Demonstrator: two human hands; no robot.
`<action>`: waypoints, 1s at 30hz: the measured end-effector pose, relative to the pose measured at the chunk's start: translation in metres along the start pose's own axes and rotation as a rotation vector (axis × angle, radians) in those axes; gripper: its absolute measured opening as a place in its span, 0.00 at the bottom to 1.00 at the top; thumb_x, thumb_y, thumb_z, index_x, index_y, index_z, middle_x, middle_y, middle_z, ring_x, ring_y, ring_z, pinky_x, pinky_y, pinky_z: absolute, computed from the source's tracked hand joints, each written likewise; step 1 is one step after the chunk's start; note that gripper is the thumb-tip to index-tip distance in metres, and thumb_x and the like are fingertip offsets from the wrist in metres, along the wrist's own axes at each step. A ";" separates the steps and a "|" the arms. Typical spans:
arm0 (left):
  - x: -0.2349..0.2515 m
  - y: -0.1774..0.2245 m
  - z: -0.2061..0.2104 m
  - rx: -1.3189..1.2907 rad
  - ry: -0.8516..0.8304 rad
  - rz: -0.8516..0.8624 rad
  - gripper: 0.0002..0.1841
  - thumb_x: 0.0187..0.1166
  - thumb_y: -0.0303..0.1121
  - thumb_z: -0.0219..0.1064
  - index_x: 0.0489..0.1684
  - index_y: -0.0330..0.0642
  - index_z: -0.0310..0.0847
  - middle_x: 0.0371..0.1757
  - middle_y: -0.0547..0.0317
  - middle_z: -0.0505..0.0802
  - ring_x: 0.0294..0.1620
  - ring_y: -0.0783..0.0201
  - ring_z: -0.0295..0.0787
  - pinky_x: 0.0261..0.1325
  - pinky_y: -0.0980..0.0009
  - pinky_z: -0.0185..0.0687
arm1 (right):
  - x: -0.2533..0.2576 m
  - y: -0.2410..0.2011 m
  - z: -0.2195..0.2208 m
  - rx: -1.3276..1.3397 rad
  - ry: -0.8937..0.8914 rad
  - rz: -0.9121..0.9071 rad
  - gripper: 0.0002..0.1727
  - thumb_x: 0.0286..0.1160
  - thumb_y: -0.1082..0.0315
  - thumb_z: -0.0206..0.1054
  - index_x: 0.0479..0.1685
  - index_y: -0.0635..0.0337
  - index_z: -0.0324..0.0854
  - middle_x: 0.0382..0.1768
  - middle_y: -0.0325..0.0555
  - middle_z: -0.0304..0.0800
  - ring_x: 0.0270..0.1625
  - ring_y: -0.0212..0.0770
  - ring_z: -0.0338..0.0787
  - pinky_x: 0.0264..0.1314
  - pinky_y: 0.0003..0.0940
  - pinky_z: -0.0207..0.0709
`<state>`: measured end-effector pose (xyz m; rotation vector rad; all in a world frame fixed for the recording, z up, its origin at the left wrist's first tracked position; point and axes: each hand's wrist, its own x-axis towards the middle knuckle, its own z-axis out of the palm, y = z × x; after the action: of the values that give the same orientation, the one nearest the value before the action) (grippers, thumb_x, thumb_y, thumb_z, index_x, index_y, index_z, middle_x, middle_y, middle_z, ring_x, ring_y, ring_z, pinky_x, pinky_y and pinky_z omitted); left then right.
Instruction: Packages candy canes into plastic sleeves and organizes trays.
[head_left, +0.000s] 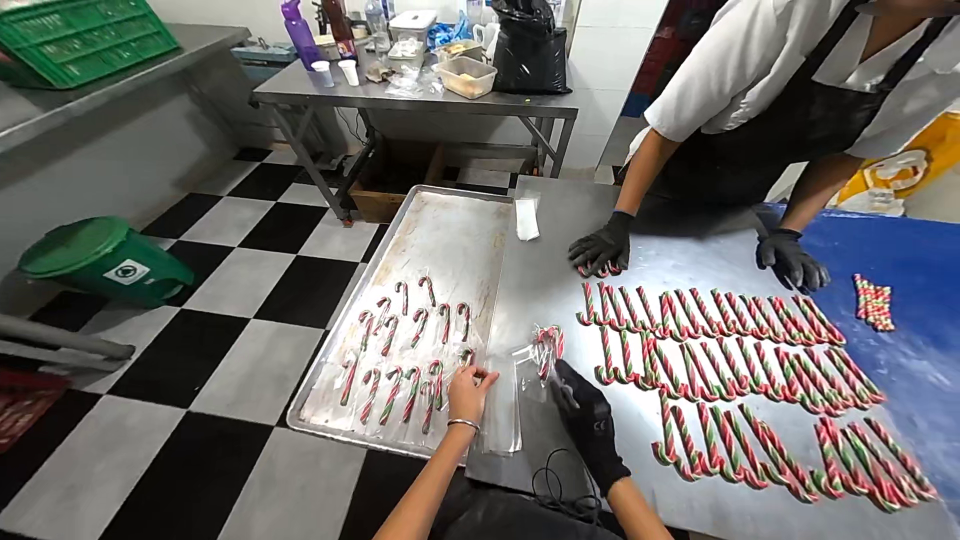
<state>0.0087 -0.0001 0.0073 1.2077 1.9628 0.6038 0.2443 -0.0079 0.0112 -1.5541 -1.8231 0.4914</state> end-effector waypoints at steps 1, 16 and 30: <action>-0.001 -0.003 0.001 -0.063 0.023 0.009 0.18 0.79 0.44 0.74 0.50 0.35 0.91 0.50 0.46 0.94 0.51 0.55 0.91 0.64 0.57 0.82 | -0.006 0.006 -0.006 -0.081 0.016 -0.072 0.28 0.74 0.47 0.67 0.65 0.57 0.89 0.63 0.46 0.93 0.68 0.48 0.90 0.74 0.52 0.80; -0.005 -0.015 0.000 -0.347 0.114 -0.074 0.24 0.77 0.36 0.77 0.66 0.30 0.80 0.49 0.48 0.96 0.47 0.60 0.95 0.59 0.62 0.88 | 0.101 -0.005 -0.034 -0.537 -0.244 0.590 0.33 0.87 0.64 0.56 0.89 0.67 0.56 0.69 0.72 0.81 0.67 0.68 0.85 0.68 0.62 0.77; -0.024 0.003 -0.030 -0.338 0.071 0.075 0.14 0.86 0.39 0.67 0.55 0.41 0.93 0.48 0.57 0.98 0.51 0.69 0.95 0.65 0.66 0.86 | 0.035 -0.058 -0.066 0.455 -0.053 0.199 0.34 0.79 0.67 0.67 0.87 0.56 0.65 0.55 0.39 0.95 0.46 0.32 0.95 0.49 0.31 0.90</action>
<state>-0.0068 -0.0202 0.0361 1.0624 1.7876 0.9851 0.2474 0.0044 0.1048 -1.4139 -1.4655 0.9744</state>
